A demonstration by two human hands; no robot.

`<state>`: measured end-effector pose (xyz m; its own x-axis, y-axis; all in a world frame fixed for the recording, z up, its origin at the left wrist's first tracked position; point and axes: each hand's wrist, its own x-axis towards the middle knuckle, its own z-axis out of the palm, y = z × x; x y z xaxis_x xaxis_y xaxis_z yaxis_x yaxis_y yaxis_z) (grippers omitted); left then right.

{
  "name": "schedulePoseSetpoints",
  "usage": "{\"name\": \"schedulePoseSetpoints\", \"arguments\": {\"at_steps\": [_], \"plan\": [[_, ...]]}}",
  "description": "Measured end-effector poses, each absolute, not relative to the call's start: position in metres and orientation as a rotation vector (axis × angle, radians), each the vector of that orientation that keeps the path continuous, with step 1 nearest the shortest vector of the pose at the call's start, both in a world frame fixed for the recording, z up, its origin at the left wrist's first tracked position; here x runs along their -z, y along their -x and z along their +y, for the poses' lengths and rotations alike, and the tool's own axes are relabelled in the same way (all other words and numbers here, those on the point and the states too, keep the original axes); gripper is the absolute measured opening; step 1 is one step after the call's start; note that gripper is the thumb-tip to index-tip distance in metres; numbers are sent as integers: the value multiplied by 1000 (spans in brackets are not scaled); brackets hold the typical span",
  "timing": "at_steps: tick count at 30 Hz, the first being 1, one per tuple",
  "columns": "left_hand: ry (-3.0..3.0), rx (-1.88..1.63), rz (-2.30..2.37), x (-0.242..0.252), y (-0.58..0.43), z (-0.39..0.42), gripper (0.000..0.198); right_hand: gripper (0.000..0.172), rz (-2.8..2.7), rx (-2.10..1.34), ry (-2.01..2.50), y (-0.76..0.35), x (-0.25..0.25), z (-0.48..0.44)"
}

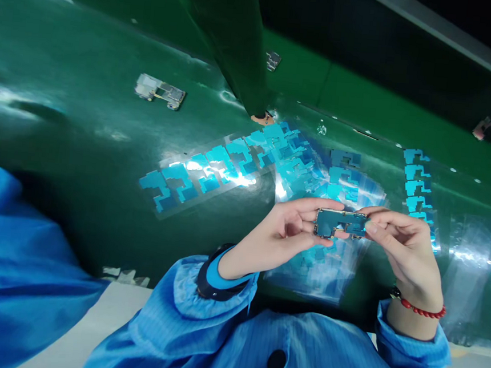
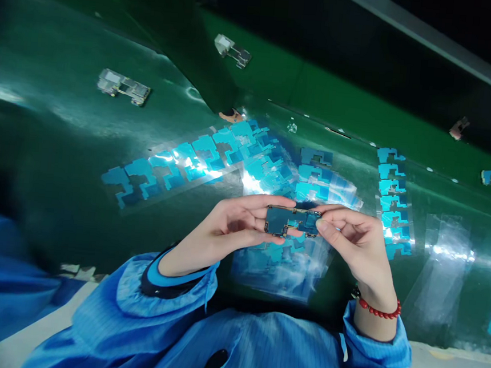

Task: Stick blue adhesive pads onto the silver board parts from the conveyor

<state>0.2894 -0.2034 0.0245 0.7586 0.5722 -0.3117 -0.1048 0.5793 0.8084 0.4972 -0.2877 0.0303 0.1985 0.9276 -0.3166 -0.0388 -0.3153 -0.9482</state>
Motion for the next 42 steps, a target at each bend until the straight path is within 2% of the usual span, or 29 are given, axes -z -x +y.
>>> {"name": "schedulePoseSetpoints", "arguments": {"at_steps": [6, 15, 31, 42], "plan": [[-863, -401, 599, -25, -289, -203, 44, 12, -881, -1282, 1502, -495, -30, -287], [-850, -386, 619, -25, -289, -204, 46, 9, -880, -1244, 1521, -495, -29, -287], [-780, -385, 626, -26, -292, -204, 31, 1, -855, -1254, 1567, -494, -31, -287], [-784, -394, 608, -23, -293, -204, 31, 2, -866, -1248, 1546, -495, -30, -286]]}}
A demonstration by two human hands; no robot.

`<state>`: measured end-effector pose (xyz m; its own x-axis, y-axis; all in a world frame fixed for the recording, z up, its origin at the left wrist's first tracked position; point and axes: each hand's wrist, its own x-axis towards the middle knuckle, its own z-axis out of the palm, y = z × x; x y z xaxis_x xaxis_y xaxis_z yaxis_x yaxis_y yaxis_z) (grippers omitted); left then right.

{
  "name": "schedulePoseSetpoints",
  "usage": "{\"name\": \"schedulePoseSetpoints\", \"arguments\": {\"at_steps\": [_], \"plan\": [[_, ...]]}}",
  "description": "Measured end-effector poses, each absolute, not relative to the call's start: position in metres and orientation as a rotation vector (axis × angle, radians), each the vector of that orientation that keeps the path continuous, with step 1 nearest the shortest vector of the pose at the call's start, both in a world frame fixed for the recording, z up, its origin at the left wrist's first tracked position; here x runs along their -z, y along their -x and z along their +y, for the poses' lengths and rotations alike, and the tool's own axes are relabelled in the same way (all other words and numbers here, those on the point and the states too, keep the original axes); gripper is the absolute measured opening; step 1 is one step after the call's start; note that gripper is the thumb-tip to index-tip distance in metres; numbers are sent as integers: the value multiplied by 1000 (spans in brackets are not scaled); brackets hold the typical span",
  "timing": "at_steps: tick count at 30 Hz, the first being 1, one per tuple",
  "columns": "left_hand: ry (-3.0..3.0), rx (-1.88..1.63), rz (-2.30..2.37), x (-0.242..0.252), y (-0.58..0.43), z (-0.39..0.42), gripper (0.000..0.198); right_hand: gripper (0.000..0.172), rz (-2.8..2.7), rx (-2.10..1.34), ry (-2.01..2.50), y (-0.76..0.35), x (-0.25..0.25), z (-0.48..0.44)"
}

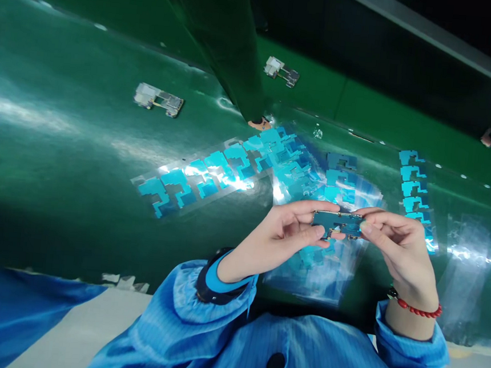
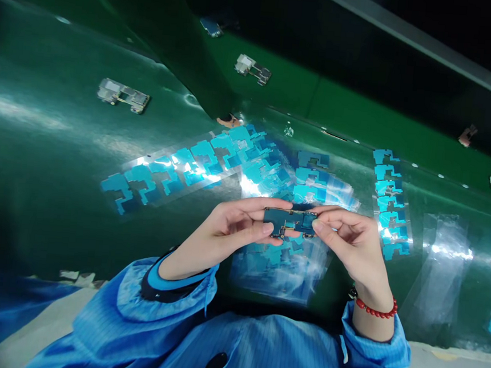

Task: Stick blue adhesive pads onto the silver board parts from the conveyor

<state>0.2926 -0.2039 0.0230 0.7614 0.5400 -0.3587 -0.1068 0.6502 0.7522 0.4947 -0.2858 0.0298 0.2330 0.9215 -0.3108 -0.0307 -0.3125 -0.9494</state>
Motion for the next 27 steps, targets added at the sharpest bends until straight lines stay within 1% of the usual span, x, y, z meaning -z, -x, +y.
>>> {"name": "schedulePoseSetpoints", "arguments": {"at_steps": [10, 14, 18, 27], "plan": [[-806, -391, 612, -22, -292, -204, 32, 1, -863, -1251, 1561, -494, -29, -287], [-797, -393, 614, -22, -292, -204, 32, 4, -857, -1257, 1536, -494, -29, -287], [-791, -392, 625, -23, -293, -203, 29, 1, -864, -1242, 1553, -495, -29, -286], [-784, -401, 625, -20, -293, -205, 28, 1, -868, -1241, 1561, -495, -28, -287]]}}
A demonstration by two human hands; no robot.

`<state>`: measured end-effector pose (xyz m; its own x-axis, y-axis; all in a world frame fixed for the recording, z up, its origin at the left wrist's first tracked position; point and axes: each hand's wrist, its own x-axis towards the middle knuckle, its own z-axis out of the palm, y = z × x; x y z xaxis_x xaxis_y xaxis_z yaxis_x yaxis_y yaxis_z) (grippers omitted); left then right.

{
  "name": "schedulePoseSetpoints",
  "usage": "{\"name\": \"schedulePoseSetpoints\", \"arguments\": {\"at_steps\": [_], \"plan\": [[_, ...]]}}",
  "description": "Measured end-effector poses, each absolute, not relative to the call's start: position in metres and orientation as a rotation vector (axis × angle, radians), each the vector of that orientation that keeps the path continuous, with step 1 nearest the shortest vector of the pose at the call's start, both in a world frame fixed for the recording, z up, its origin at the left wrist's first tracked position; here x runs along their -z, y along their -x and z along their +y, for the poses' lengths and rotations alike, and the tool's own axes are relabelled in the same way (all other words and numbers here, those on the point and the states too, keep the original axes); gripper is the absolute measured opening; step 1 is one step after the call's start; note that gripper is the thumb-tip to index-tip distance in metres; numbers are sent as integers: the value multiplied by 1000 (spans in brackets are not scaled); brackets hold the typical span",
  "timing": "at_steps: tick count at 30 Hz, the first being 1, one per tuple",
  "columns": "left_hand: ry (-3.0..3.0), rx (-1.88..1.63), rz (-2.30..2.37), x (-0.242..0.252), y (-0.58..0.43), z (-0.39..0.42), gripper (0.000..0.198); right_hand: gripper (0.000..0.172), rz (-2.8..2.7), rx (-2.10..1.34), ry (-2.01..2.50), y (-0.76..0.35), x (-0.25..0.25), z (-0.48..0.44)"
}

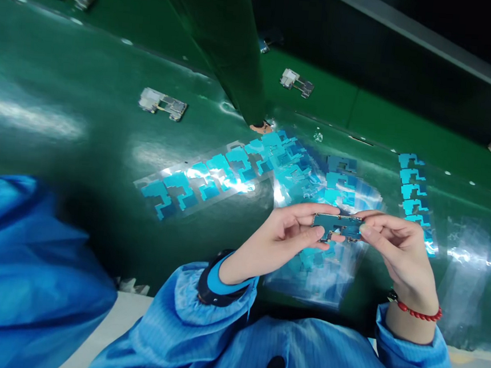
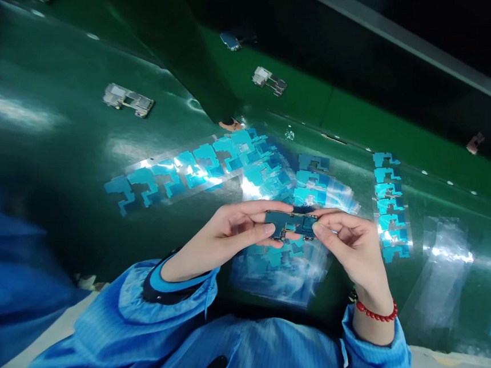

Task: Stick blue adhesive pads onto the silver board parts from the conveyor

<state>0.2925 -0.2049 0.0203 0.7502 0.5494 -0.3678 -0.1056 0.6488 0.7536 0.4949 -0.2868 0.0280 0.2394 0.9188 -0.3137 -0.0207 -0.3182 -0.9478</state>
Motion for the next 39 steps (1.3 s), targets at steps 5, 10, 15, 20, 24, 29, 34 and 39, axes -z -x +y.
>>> {"name": "schedulePoseSetpoints", "arguments": {"at_steps": [5, 10, 15, 20, 24, 29, 34, 39], "plan": [[-770, -398, 622, -21, -293, -205, 29, 3, -860, -1239, 1540, -494, -28, -286], [-779, -373, 671, -25, -295, -204, 30, 6, -856, -1244, 1536, -494, -28, -286], [-775, -398, 667, -25, -295, -203, 28, 9, -860, -1242, 1517, -494, -28, -286], [-772, -398, 683, -24, -295, -204, 27, 6, -885, -1206, 1514, -493, -28, -285], [-761, -405, 689, -25, -295, -204, 25, 7, -900, -1189, 1504, -492, -29, -284], [-760, -422, 687, -25, -295, -204, 25, 7, -892, -1190, 1476, -491, -31, -282], [-774, -413, 695, -24, -295, -204, 25, 3, -882, -1190, 1473, -490, -31, -282], [-779, -412, 689, -22, -295, -205, 26, 2, -860, -1215, 1450, -491, -30, -283]]}}
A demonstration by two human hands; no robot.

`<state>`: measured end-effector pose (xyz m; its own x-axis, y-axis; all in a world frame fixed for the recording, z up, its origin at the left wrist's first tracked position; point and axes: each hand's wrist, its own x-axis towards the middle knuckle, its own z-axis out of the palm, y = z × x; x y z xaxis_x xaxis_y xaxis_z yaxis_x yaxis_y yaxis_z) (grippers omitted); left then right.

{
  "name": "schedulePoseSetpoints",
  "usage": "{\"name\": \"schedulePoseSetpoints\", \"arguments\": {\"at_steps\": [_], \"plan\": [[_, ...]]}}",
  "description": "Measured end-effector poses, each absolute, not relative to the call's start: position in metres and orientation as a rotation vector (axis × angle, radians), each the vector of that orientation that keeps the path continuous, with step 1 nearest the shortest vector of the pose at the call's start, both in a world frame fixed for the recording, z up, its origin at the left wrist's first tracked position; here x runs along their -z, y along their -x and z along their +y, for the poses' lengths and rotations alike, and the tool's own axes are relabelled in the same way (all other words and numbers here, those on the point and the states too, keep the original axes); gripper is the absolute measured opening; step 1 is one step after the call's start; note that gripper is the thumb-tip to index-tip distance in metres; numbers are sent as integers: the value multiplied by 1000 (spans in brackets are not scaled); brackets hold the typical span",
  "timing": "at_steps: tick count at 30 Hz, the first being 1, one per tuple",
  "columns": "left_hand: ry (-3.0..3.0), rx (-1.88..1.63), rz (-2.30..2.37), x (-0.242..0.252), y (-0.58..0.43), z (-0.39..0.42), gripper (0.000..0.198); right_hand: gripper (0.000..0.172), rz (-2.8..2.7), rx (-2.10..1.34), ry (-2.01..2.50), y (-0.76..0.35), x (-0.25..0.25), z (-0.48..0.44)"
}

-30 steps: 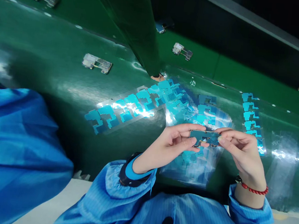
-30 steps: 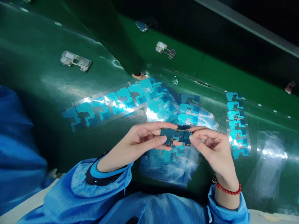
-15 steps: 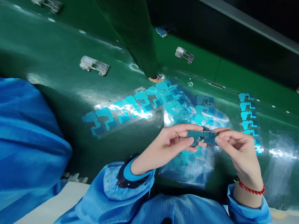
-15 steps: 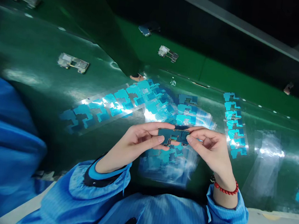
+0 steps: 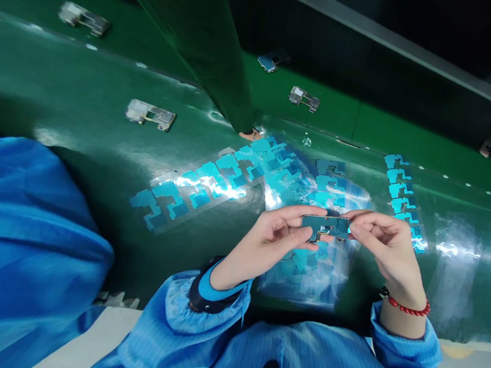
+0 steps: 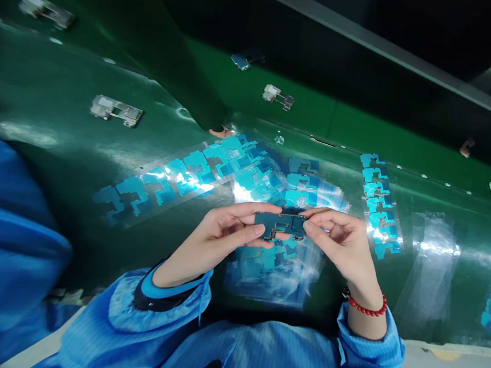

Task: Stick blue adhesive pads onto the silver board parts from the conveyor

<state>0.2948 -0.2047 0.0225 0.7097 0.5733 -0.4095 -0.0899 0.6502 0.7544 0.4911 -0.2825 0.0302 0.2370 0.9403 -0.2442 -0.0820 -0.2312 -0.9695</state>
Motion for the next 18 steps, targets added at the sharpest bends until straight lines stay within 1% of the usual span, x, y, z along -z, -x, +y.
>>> {"name": "schedulePoseSetpoints", "arguments": {"at_steps": [6, 12, 18], "plan": [[-750, -418, 670, -22, -294, -205, 24, 6, -878, -1213, 1474, -498, -29, -285], [-734, -426, 678, -23, -294, -205, 23, 2, -863, -1198, 1490, -497, -29, -286], [-726, -420, 666, -18, -294, -205, 26, 19, -844, -1315, 1414, -496, -18, -286]]}}
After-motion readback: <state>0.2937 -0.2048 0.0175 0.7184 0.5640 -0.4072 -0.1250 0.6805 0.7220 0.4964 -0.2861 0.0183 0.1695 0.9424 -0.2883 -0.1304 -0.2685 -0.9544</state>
